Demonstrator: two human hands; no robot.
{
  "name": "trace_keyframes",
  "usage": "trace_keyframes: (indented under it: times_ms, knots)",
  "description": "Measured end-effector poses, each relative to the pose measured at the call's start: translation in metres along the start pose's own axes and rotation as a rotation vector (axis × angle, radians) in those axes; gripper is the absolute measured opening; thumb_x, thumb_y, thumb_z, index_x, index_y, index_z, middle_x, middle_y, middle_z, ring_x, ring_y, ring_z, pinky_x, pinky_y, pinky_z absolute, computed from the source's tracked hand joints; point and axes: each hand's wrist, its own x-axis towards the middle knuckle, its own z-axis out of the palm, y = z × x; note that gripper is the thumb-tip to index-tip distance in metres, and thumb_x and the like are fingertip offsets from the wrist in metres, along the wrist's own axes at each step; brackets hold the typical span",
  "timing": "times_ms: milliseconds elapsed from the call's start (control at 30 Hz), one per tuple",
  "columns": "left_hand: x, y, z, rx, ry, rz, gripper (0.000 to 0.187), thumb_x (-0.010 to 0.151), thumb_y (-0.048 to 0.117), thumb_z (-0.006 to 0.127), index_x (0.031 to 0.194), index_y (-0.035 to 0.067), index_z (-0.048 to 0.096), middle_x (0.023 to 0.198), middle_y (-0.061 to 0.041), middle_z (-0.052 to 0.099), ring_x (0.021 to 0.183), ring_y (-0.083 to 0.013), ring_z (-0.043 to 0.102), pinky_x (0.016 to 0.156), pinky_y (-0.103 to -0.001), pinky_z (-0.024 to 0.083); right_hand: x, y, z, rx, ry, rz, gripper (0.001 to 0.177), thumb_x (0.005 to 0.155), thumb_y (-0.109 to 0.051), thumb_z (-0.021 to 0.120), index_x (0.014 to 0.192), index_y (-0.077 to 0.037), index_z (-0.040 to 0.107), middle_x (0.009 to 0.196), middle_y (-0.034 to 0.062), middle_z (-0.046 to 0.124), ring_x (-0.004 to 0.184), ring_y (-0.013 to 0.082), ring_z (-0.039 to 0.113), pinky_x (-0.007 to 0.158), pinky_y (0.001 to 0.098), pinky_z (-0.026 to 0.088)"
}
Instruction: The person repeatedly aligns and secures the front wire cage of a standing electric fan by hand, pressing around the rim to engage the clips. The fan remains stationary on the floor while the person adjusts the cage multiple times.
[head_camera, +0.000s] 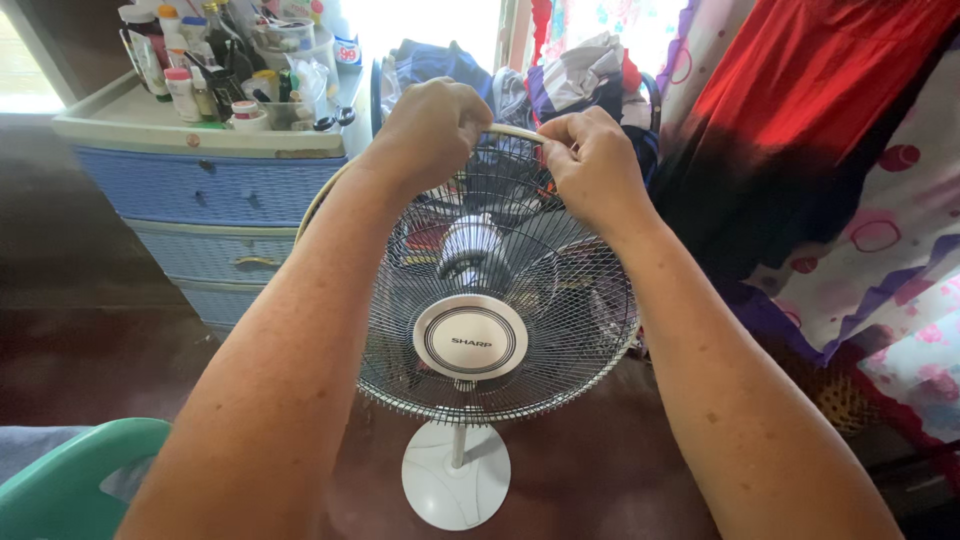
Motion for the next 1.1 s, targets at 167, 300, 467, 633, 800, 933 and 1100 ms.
trace_keyframes:
  times_ms: [167,300,467,633,800,933,1100]
  knots:
    - [0.002,-0.002,0.005,0.045,0.002,0.025,0.018,0.093,0.01,0.062,0.096,0.01,0.08,0.097,-0.017,0.072,0.099,-0.0364,0.067,0.091,-0.047,0.05,0.011,-0.004,0.008,-0.059,-0.014,-0.144,0.018,0.095,-0.016,0.072,0.106,-0.003,0.077,0.095,0.0102,0.065,0.089,0.0237,0.065,0.08,0.0365,0.051]
    - [0.002,-0.003,0.008,0.046,0.028,0.069,0.017,0.093,0.011,0.063,0.096,0.009,0.079,0.097,-0.017,0.071,0.099,-0.0373,0.066,0.09,-0.048,0.05,0.017,-0.006,0.011,-0.067,-0.052,-0.152,0.018,0.095,-0.019,0.073,0.105,-0.006,0.079,0.092,0.0105,0.064,0.089,0.0252,0.063,0.081,0.0383,0.049]
    - [-0.002,-0.005,0.003,-0.004,0.042,0.057,0.017,0.092,0.01,0.063,0.097,0.009,0.08,0.098,-0.016,0.071,0.096,-0.0353,0.068,0.089,-0.046,0.052,0.02,-0.009,0.01,-0.049,-0.073,-0.169,0.018,0.096,-0.019,0.072,0.106,-0.006,0.078,0.097,0.0112,0.064,0.092,0.0254,0.064,0.083,0.0368,0.05]
    - [-0.005,-0.004,0.003,0.005,0.049,0.025,0.018,0.093,0.01,0.062,0.097,0.008,0.079,0.096,-0.016,0.07,0.094,-0.0349,0.068,0.087,-0.045,0.052,0.024,-0.01,0.012,-0.02,-0.136,-0.02,0.023,0.092,-0.025,0.072,0.108,-0.009,0.078,0.103,0.0108,0.065,0.093,0.0257,0.067,0.086,0.0361,0.052]
    - [-0.005,-0.002,0.002,0.016,0.058,0.045,0.016,0.092,0.011,0.065,0.097,0.007,0.079,0.096,-0.016,0.07,0.096,-0.0352,0.067,0.087,-0.046,0.052,0.028,-0.01,0.019,-0.114,-0.091,-0.121,0.028,0.095,-0.034,0.075,0.105,-0.007,0.08,0.103,0.0142,0.066,0.105,0.0307,0.064,0.093,0.043,0.048]
    - [-0.01,0.001,-0.002,-0.01,0.057,-0.031,0.015,0.092,0.014,0.067,0.098,0.008,0.079,0.097,-0.015,0.069,0.095,-0.0346,0.067,0.084,-0.046,0.051,0.028,-0.01,0.019,-0.132,-0.122,-0.074,0.027,0.095,-0.033,0.074,0.103,-0.008,0.08,0.102,0.0135,0.065,0.105,0.0298,0.062,0.095,0.0429,0.047]
    - [-0.013,-0.001,-0.004,0.005,0.081,-0.003,0.013,0.093,0.016,0.069,0.096,0.009,0.079,0.096,-0.016,0.07,0.097,-0.0361,0.067,0.086,-0.047,0.051,0.028,-0.012,0.02,-0.111,-0.11,-0.098,0.022,0.095,-0.028,0.075,0.1,-0.006,0.078,0.104,0.0132,0.064,0.108,0.0295,0.062,0.096,0.0423,0.046]
